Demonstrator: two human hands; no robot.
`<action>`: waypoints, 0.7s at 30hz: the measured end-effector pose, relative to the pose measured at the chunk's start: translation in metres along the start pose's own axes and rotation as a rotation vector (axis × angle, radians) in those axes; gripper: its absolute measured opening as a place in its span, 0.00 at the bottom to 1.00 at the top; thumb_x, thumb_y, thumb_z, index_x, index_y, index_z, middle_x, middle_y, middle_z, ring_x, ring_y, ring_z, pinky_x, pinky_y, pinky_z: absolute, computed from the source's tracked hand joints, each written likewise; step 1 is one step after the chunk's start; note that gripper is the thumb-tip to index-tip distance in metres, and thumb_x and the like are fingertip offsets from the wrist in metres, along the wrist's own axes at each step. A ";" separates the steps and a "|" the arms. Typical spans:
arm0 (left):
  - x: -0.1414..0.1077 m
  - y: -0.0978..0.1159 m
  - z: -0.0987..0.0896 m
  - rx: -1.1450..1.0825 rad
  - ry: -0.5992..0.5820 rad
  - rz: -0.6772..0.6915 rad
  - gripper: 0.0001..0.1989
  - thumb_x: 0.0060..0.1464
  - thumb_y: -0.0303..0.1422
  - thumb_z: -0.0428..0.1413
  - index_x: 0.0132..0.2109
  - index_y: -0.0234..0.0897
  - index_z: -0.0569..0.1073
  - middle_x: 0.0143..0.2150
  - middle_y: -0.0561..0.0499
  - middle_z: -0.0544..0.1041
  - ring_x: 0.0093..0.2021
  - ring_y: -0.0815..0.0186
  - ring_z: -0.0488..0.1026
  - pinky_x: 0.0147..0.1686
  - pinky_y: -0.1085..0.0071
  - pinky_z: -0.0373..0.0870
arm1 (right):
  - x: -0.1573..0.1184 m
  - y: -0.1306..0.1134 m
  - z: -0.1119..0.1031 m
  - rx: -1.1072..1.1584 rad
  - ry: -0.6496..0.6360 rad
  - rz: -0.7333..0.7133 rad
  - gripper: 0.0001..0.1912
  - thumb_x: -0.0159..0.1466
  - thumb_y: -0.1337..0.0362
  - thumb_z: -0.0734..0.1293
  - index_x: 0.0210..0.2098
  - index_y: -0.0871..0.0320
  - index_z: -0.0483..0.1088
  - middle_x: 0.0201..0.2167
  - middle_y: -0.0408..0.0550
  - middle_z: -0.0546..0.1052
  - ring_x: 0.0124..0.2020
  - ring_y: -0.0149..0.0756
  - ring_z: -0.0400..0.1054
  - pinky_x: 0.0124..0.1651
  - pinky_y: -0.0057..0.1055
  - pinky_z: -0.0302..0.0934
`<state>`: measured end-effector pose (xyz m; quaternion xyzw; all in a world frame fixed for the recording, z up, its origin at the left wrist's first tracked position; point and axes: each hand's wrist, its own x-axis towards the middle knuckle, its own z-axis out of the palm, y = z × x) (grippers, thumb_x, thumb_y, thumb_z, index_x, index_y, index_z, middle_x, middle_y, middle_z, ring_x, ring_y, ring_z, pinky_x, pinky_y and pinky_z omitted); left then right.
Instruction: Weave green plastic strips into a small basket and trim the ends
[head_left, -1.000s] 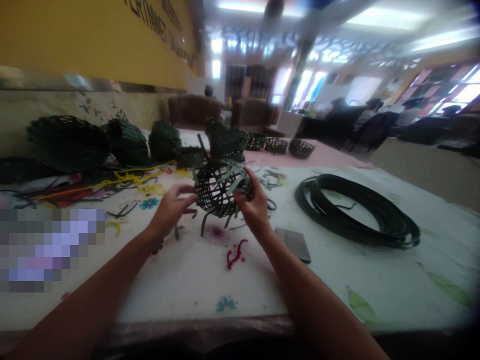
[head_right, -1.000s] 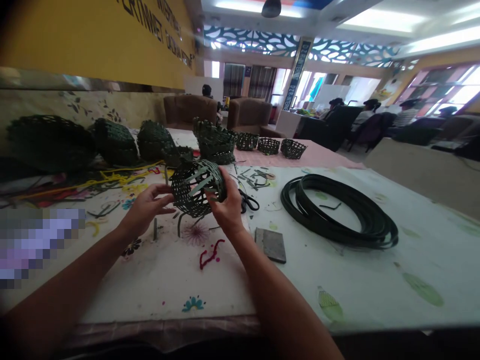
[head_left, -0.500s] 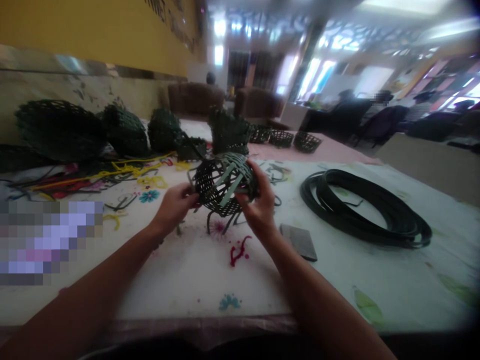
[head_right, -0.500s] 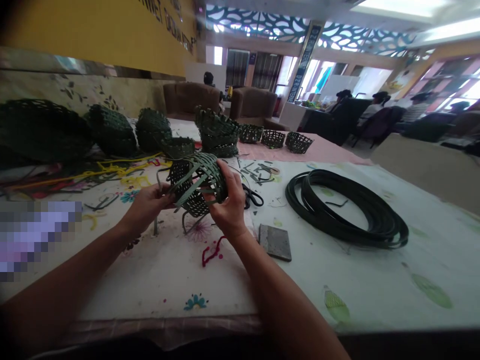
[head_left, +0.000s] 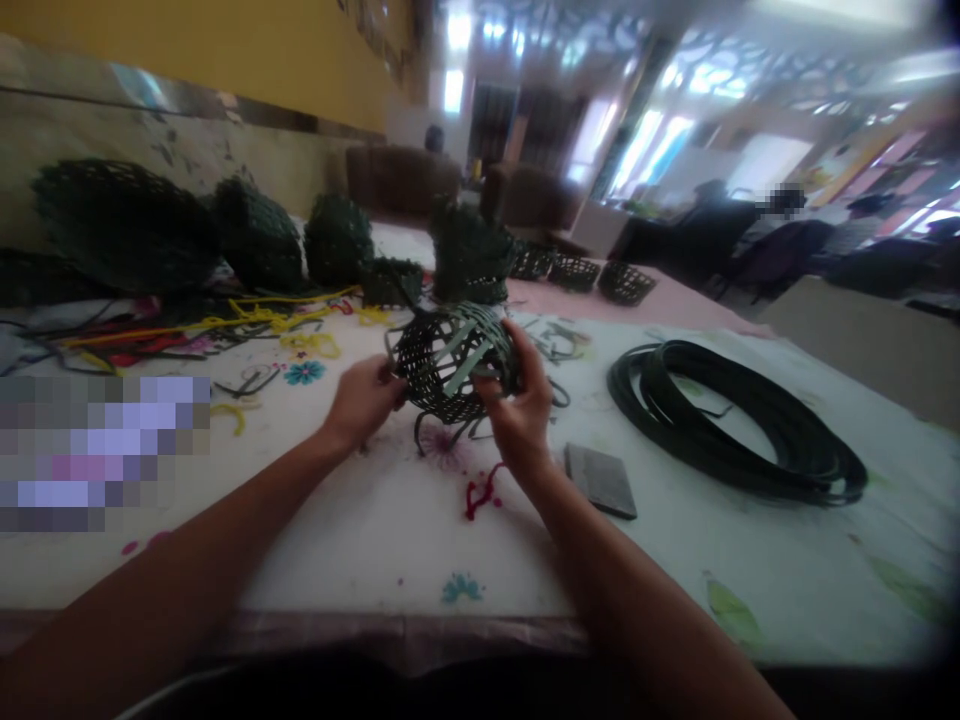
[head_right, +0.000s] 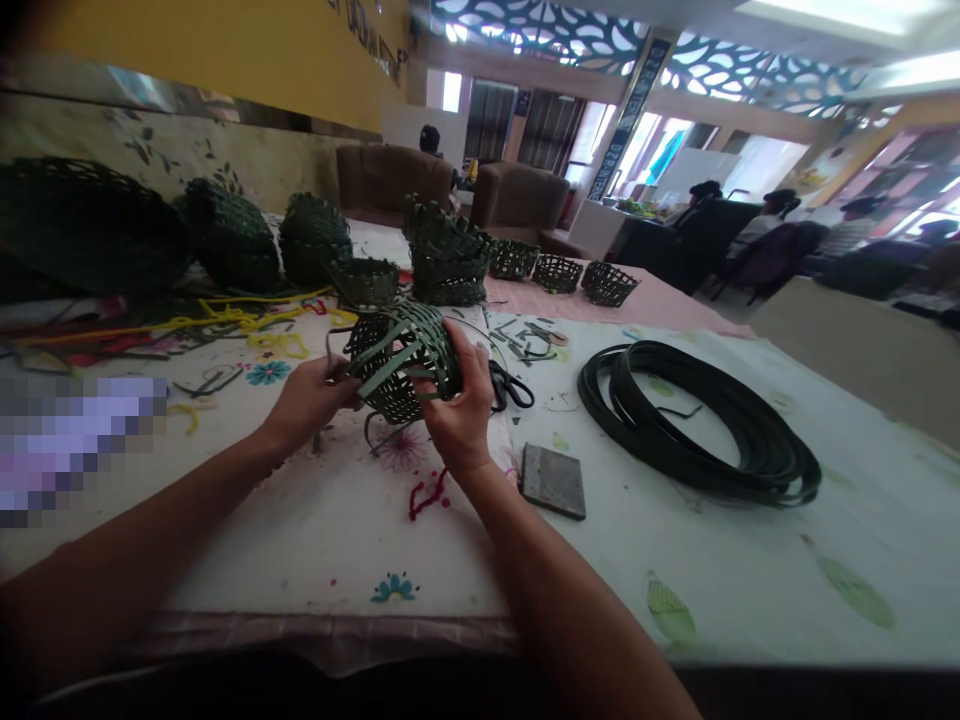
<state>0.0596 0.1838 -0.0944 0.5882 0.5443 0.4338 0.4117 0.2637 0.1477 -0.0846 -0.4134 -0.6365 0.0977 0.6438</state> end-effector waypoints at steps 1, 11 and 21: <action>0.002 -0.003 0.000 -0.018 -0.004 -0.019 0.06 0.45 0.30 0.63 0.32 0.39 0.73 0.24 0.53 0.75 0.30 0.61 0.75 0.34 0.67 0.72 | -0.001 0.002 0.001 0.003 -0.003 0.013 0.29 0.61 0.60 0.68 0.62 0.47 0.66 0.57 0.49 0.73 0.57 0.48 0.68 0.61 0.52 0.64; 0.011 -0.009 -0.004 -0.028 -0.145 -0.225 0.09 0.46 0.34 0.65 0.26 0.35 0.73 0.21 0.48 0.77 0.23 0.61 0.76 0.27 0.65 0.76 | -0.004 0.012 0.004 0.028 -0.009 0.058 0.27 0.60 0.60 0.68 0.59 0.49 0.69 0.55 0.49 0.75 0.55 0.47 0.69 0.61 0.51 0.63; 0.014 -0.020 -0.003 0.170 -0.080 -0.188 0.16 0.45 0.35 0.66 0.18 0.38 0.68 0.13 0.53 0.67 0.13 0.66 0.65 0.16 0.72 0.59 | -0.008 0.014 0.007 0.038 -0.045 0.086 0.28 0.59 0.58 0.70 0.59 0.48 0.69 0.57 0.49 0.74 0.57 0.49 0.69 0.59 0.51 0.65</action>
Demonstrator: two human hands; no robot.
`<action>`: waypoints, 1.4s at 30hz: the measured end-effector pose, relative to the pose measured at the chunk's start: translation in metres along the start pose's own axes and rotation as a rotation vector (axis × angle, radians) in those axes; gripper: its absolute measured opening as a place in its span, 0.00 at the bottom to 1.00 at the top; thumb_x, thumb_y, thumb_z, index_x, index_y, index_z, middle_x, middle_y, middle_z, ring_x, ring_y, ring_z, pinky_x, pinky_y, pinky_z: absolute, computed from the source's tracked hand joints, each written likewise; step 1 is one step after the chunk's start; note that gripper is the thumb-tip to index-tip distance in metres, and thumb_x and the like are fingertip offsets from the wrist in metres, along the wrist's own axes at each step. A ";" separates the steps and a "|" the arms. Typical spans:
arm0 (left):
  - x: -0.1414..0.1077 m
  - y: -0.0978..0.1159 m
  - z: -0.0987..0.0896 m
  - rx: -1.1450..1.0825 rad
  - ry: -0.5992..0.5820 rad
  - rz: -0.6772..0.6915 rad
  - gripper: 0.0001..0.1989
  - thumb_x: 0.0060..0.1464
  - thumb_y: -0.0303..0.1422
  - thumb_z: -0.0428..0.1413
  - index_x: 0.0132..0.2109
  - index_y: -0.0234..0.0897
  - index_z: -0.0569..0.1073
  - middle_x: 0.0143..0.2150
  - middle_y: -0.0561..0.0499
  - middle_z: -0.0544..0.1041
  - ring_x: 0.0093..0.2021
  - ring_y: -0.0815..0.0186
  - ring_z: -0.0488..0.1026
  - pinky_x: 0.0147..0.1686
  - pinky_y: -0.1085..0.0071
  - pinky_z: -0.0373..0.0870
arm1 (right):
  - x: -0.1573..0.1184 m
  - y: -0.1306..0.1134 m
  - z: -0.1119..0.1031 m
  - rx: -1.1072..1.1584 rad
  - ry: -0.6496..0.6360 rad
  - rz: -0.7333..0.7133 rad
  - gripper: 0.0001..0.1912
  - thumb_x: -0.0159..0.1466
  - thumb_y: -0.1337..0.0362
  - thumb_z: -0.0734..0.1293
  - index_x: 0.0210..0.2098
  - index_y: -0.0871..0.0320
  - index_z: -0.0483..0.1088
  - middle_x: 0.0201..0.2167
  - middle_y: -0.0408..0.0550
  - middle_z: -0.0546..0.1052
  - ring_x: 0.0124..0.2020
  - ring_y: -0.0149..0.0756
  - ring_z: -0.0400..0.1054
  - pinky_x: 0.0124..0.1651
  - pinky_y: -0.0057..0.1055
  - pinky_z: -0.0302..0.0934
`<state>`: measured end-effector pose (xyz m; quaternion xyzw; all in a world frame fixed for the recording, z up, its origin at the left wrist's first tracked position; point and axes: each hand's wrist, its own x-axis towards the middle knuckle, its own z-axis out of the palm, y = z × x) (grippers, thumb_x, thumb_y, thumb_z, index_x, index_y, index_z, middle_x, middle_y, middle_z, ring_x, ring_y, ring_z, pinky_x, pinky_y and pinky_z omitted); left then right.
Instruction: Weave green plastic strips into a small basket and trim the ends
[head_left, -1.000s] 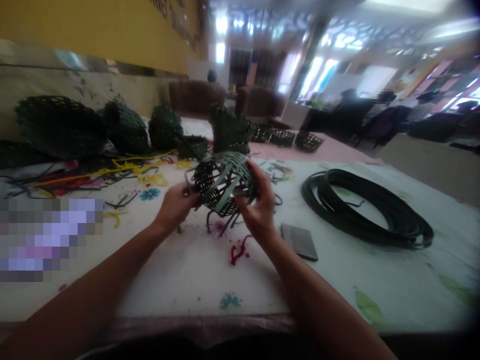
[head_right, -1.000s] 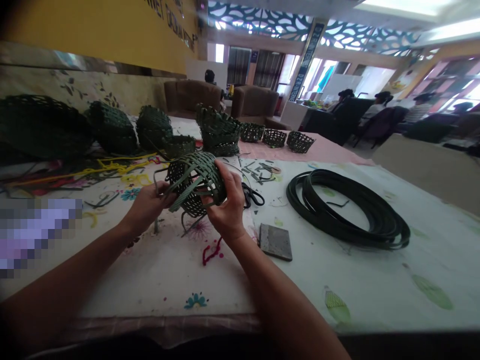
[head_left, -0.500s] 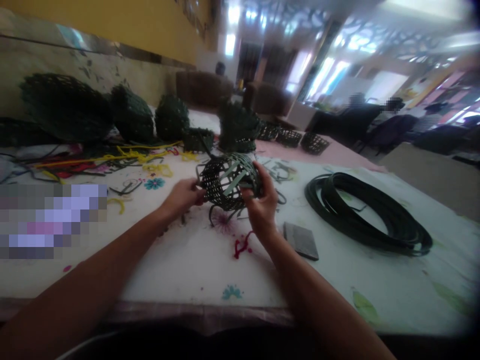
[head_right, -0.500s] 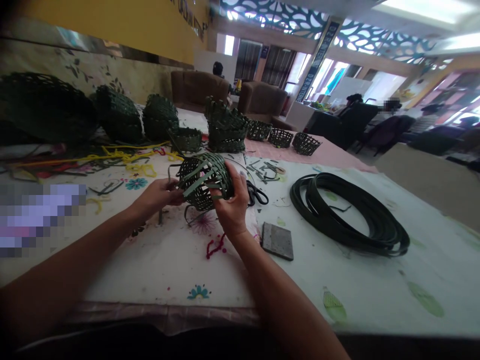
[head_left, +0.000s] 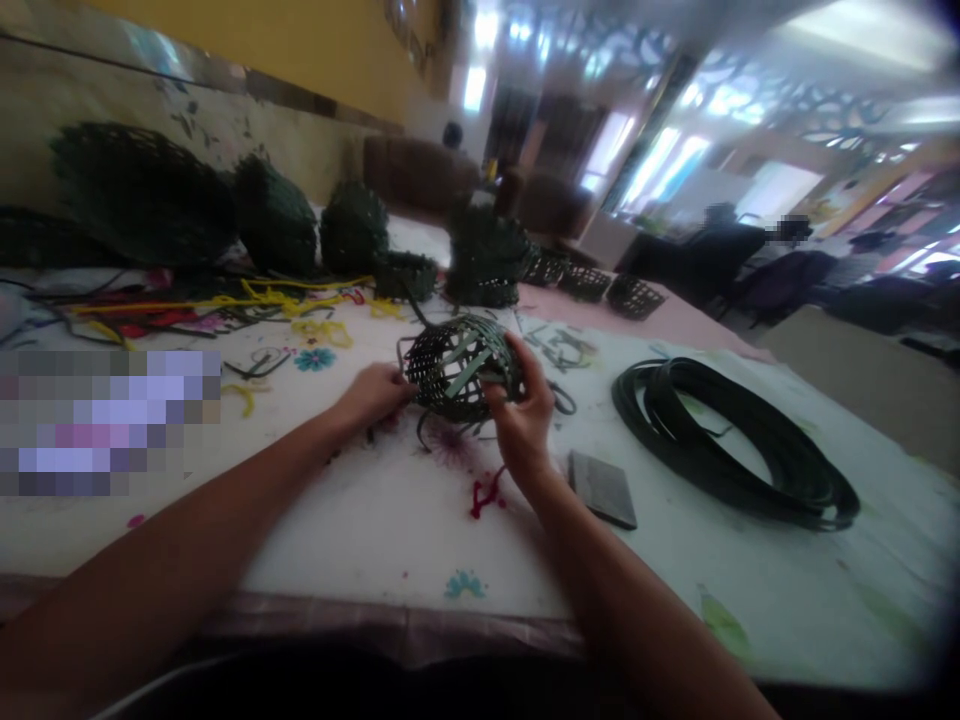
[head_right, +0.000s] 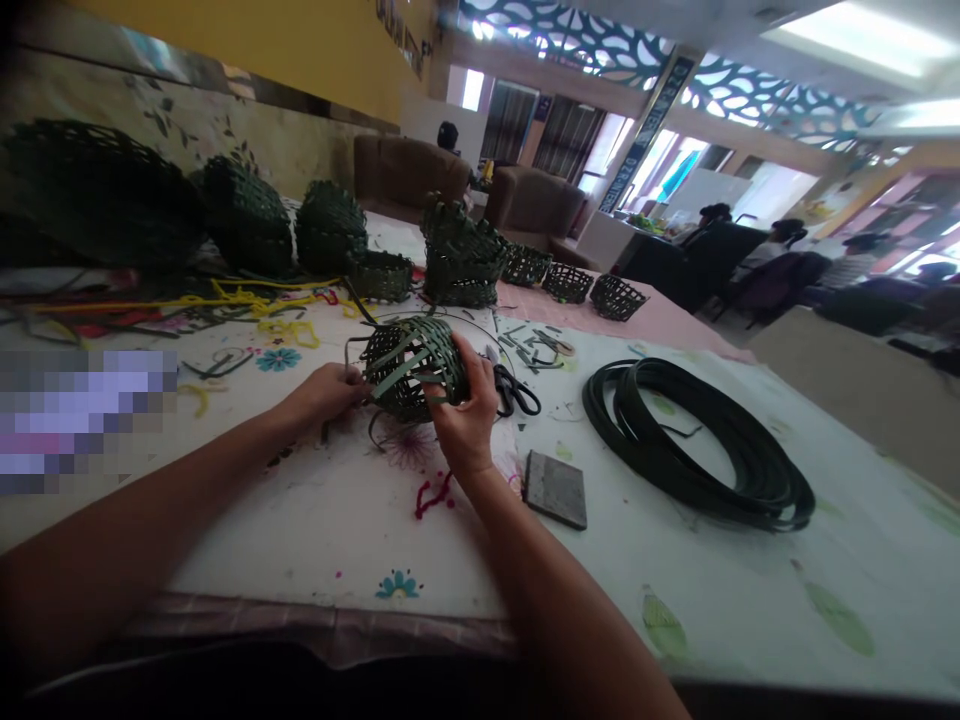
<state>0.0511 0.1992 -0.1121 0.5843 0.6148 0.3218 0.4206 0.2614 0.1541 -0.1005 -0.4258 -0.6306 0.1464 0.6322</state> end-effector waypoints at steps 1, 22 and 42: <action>-0.001 0.000 0.001 0.014 0.008 0.004 0.15 0.45 0.35 0.65 0.18 0.38 0.68 0.13 0.54 0.67 0.13 0.65 0.65 0.16 0.72 0.58 | 0.000 0.000 0.000 -0.006 -0.001 -0.012 0.28 0.59 0.58 0.70 0.59 0.48 0.69 0.57 0.50 0.74 0.57 0.49 0.69 0.59 0.51 0.64; 0.003 -0.007 0.000 0.075 -0.018 0.026 0.16 0.44 0.36 0.65 0.18 0.39 0.67 0.10 0.58 0.62 0.12 0.71 0.57 0.15 0.73 0.49 | -0.006 -0.007 0.003 -0.027 0.020 0.010 0.27 0.59 0.59 0.69 0.58 0.48 0.70 0.55 0.50 0.74 0.57 0.49 0.69 0.59 0.52 0.65; 0.007 -0.003 -0.015 -0.546 -0.278 0.271 0.20 0.45 0.45 0.71 0.40 0.36 0.80 0.38 0.47 0.83 0.33 0.65 0.81 0.41 0.66 0.79 | 0.015 0.017 -0.005 0.273 0.197 0.219 0.28 0.62 0.51 0.67 0.59 0.52 0.69 0.57 0.52 0.75 0.59 0.49 0.68 0.61 0.53 0.62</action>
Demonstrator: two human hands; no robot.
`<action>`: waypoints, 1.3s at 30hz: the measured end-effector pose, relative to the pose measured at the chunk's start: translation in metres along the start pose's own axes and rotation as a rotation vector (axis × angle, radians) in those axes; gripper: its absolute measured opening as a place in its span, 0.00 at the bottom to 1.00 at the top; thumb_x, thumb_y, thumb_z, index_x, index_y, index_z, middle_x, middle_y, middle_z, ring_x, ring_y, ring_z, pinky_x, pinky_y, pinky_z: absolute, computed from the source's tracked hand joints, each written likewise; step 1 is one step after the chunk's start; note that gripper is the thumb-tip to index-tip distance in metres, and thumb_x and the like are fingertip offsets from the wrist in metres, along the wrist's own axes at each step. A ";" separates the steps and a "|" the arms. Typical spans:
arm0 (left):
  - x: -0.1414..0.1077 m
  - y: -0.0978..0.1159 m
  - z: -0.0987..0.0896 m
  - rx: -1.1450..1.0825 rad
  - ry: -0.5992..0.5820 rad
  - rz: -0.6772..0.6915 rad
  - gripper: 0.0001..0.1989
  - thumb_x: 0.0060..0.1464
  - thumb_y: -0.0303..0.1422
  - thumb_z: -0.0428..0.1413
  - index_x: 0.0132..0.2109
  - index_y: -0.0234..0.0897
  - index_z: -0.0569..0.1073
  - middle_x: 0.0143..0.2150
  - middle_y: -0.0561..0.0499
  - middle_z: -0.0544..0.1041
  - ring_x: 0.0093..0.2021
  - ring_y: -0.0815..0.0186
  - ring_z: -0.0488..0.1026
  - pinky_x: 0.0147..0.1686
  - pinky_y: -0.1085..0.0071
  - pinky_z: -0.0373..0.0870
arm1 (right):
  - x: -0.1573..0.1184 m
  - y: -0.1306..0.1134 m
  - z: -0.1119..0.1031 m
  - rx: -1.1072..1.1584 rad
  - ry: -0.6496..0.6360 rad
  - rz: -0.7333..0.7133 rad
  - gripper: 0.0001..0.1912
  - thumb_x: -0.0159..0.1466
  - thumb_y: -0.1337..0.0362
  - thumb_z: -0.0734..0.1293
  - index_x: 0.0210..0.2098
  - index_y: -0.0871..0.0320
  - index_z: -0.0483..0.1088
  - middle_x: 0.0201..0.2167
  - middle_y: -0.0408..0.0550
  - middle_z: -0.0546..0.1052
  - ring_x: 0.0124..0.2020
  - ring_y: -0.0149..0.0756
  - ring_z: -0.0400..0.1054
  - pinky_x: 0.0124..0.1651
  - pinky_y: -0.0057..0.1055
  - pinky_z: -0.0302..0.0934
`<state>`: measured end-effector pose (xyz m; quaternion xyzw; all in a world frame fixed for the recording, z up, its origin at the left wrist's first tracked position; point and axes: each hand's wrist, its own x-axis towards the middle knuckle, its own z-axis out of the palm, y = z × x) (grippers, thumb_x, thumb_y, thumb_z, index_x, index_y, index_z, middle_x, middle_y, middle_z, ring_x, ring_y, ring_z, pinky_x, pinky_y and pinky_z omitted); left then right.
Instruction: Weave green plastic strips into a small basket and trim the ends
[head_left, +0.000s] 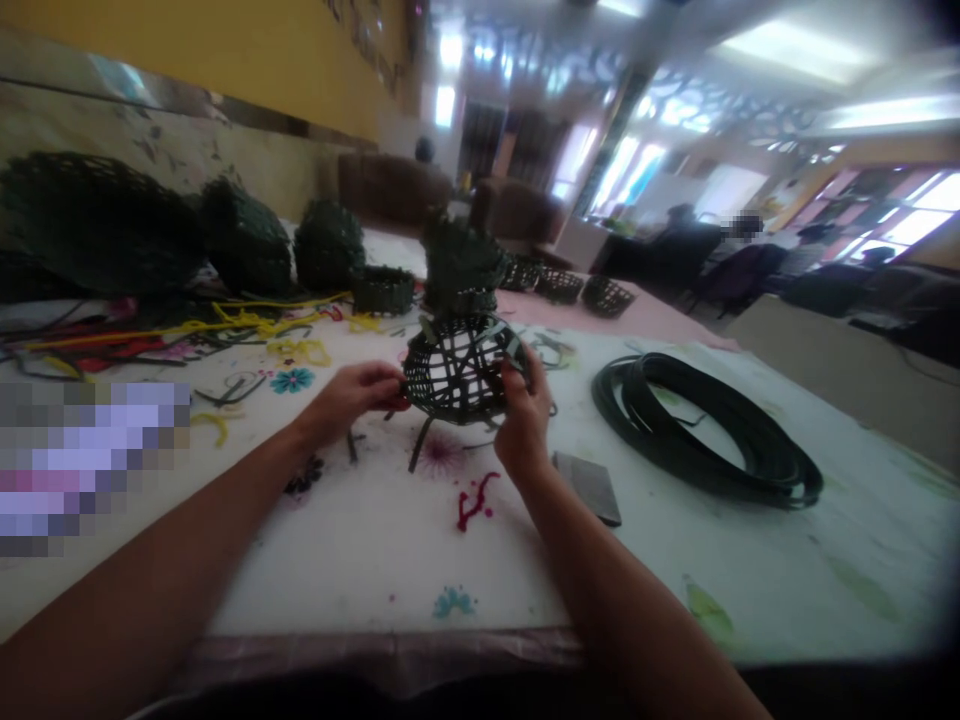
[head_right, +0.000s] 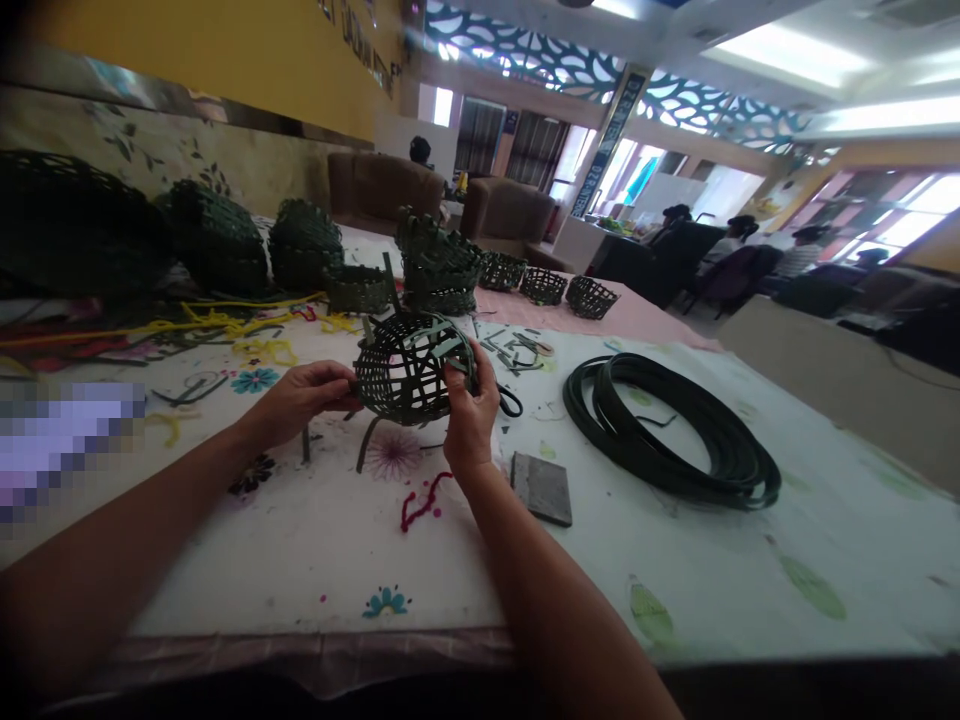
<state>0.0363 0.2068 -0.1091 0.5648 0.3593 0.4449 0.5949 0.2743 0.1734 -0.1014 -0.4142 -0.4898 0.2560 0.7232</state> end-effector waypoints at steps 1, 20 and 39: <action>0.000 0.001 0.000 0.010 0.009 0.004 0.20 0.45 0.45 0.71 0.39 0.36 0.80 0.37 0.47 0.83 0.33 0.64 0.81 0.40 0.66 0.80 | 0.000 0.000 0.000 0.003 0.001 -0.001 0.28 0.62 0.50 0.67 0.59 0.52 0.69 0.57 0.52 0.75 0.59 0.49 0.67 0.60 0.53 0.63; -0.007 0.014 0.013 0.092 0.024 0.106 0.19 0.44 0.42 0.72 0.34 0.34 0.74 0.30 0.51 0.82 0.30 0.66 0.81 0.34 0.72 0.81 | -0.005 -0.010 0.002 -0.045 0.053 -0.148 0.21 0.62 0.55 0.69 0.54 0.51 0.74 0.53 0.48 0.78 0.57 0.46 0.69 0.64 0.53 0.58; -0.002 -0.009 0.020 0.230 0.148 -0.158 0.15 0.47 0.36 0.66 0.31 0.37 0.66 0.27 0.52 0.78 0.29 0.63 0.80 0.35 0.63 0.81 | -0.014 0.007 0.007 -0.200 0.033 -0.096 0.22 0.63 0.53 0.67 0.54 0.54 0.72 0.53 0.52 0.77 0.56 0.46 0.70 0.63 0.52 0.60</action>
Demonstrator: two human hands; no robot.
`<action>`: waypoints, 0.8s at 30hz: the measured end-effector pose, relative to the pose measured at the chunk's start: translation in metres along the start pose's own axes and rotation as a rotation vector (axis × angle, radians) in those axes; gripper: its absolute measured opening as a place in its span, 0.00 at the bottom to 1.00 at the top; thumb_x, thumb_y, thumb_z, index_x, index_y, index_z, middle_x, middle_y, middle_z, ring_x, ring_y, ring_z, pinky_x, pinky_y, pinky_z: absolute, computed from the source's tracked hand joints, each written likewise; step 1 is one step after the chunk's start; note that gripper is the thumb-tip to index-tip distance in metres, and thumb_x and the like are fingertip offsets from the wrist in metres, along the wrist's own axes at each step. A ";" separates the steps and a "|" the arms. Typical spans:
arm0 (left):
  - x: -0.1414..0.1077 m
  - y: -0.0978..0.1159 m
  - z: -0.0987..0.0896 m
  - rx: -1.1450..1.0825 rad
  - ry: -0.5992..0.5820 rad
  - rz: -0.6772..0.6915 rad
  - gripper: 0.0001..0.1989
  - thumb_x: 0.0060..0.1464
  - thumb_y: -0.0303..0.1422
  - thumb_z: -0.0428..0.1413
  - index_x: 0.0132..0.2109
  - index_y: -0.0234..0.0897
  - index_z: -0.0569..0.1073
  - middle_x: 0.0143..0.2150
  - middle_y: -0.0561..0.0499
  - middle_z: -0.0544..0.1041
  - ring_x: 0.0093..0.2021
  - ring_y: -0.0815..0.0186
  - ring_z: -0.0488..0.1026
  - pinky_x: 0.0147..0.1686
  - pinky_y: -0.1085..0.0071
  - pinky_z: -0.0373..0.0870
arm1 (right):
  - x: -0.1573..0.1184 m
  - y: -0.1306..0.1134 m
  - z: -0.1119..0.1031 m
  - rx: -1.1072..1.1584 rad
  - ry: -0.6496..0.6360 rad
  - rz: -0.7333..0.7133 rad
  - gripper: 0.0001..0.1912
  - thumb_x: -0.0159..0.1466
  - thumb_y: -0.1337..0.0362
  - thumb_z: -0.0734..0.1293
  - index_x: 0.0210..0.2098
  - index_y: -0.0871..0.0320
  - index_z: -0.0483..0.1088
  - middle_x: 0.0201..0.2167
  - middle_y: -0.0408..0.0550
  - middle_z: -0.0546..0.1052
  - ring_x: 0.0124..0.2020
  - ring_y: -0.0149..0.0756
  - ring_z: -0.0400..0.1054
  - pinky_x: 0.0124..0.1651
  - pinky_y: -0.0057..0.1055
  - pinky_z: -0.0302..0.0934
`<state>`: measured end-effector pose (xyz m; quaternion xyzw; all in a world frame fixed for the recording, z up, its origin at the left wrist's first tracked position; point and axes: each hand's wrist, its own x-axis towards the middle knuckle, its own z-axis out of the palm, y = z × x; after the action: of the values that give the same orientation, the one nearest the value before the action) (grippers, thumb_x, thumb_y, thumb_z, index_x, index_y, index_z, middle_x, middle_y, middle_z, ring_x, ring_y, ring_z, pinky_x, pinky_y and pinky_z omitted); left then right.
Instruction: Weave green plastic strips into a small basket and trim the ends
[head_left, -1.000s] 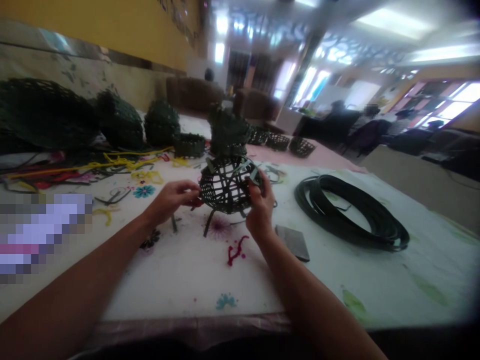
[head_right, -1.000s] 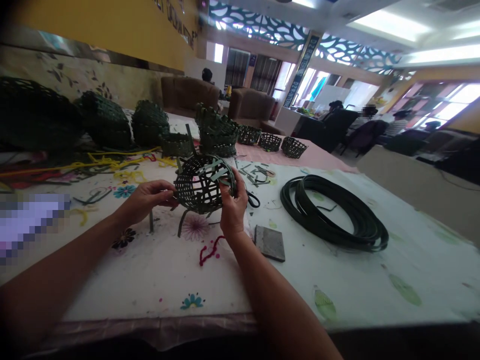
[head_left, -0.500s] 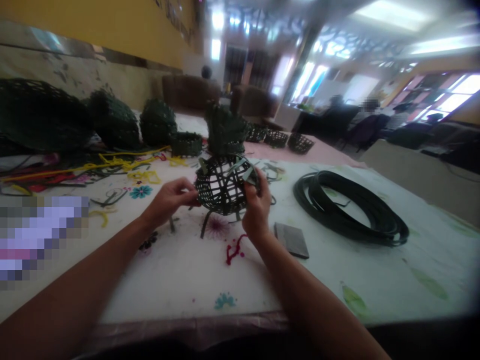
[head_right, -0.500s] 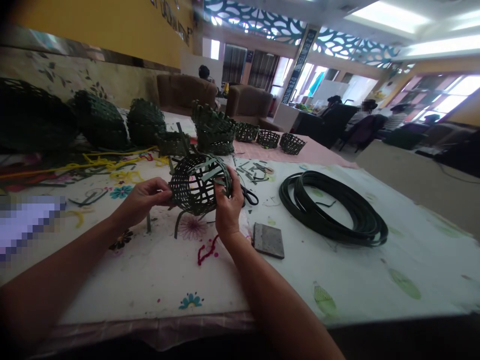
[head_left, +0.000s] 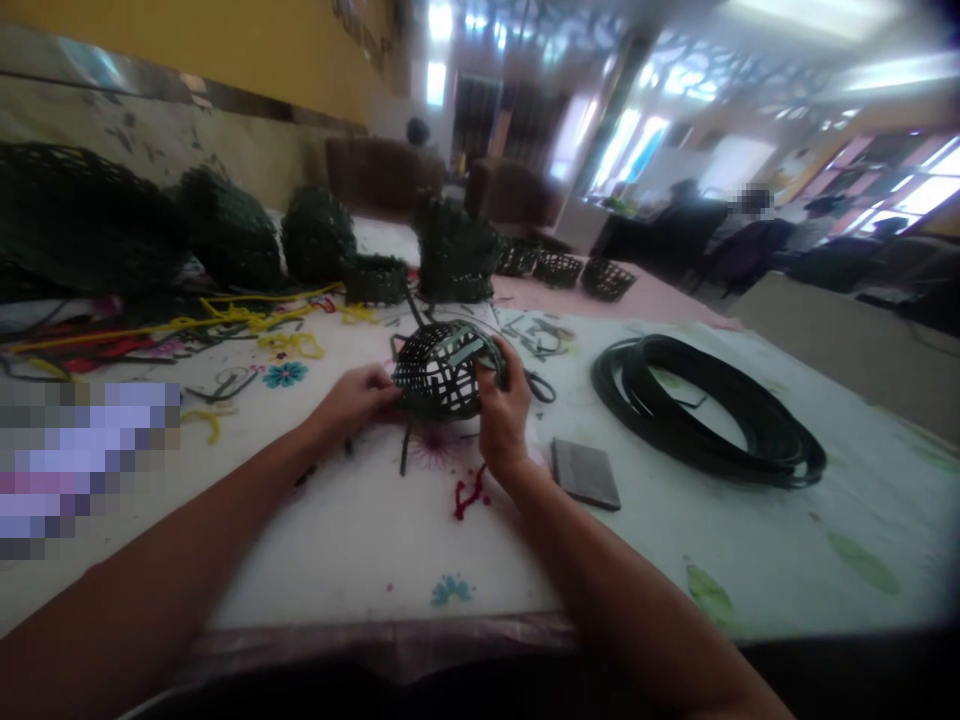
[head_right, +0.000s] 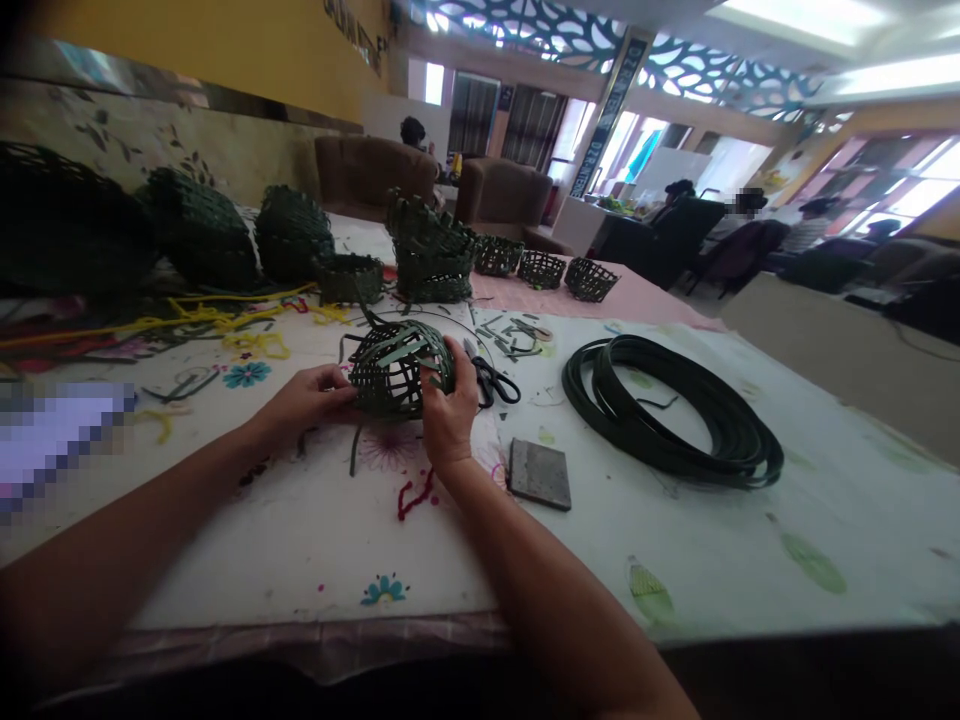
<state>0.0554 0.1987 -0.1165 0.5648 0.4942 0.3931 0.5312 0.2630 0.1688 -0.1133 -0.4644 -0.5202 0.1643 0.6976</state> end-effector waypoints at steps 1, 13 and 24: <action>0.001 0.001 -0.001 0.020 0.000 -0.017 0.14 0.47 0.35 0.66 0.30 0.37 0.66 0.25 0.53 0.78 0.27 0.63 0.79 0.32 0.64 0.80 | -0.001 0.000 0.001 -0.013 -0.007 -0.003 0.22 0.63 0.53 0.68 0.54 0.54 0.72 0.53 0.52 0.77 0.56 0.46 0.69 0.63 0.52 0.60; 0.001 0.004 -0.001 0.277 0.083 -0.049 0.07 0.44 0.29 0.61 0.25 0.38 0.69 0.17 0.54 0.73 0.17 0.67 0.71 0.17 0.76 0.65 | -0.007 -0.010 0.002 -0.149 -0.119 -0.108 0.25 0.60 0.57 0.69 0.57 0.50 0.69 0.54 0.52 0.74 0.55 0.48 0.68 0.61 0.51 0.62; 0.013 -0.012 -0.003 0.317 0.059 -0.082 0.06 0.41 0.28 0.58 0.22 0.38 0.68 0.17 0.53 0.73 0.17 0.66 0.71 0.18 0.75 0.67 | -0.005 -0.007 -0.002 -0.152 -0.153 -0.115 0.25 0.62 0.57 0.69 0.58 0.48 0.69 0.55 0.51 0.73 0.57 0.48 0.67 0.62 0.51 0.62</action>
<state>0.0533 0.2111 -0.1294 0.6090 0.5880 0.3048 0.4364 0.2606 0.1605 -0.1103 -0.4715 -0.6086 0.1188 0.6271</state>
